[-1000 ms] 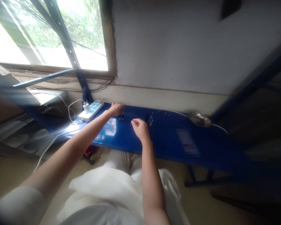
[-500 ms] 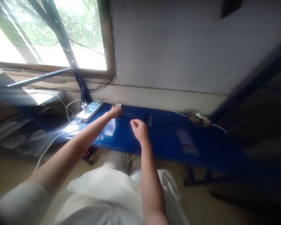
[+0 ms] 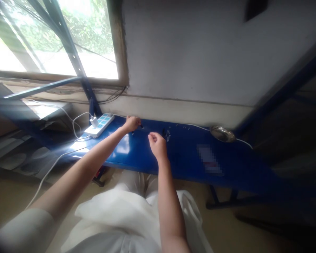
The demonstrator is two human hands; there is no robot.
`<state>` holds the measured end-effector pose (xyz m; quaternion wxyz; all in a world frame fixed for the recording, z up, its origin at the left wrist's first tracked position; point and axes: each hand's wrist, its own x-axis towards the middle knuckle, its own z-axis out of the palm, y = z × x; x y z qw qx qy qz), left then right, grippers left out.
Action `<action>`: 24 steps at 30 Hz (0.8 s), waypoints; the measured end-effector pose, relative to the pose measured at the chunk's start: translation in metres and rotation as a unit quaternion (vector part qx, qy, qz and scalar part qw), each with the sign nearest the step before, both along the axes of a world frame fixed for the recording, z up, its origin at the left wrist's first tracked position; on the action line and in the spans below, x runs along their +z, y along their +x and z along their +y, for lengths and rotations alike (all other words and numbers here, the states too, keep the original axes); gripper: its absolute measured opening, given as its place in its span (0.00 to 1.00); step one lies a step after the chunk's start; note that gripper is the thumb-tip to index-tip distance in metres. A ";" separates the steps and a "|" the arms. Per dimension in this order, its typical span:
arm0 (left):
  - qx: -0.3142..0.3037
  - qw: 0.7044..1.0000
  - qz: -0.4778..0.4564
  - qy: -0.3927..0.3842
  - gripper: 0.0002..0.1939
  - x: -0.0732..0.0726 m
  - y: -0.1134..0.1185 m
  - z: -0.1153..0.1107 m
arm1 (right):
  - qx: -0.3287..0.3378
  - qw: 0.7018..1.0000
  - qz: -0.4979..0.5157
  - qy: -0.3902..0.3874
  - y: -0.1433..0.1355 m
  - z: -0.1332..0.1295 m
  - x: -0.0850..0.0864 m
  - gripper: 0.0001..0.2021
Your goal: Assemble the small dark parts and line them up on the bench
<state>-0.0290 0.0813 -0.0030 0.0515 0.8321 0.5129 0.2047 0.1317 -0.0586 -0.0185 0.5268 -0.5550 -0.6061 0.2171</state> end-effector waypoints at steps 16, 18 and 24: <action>-0.035 0.892 -0.451 0.027 0.07 0.026 0.036 -0.122 | -0.058 0.982 0.176 0.028 -0.021 -0.001 0.029 0.23; -0.039 0.893 -0.448 0.023 0.07 0.026 0.035 -0.125 | -0.052 0.983 0.174 0.034 -0.020 -0.004 0.031 0.23; -0.061 0.889 -0.453 0.028 0.09 0.027 0.031 -0.131 | -0.036 0.977 0.205 0.040 -0.020 -0.006 0.034 0.23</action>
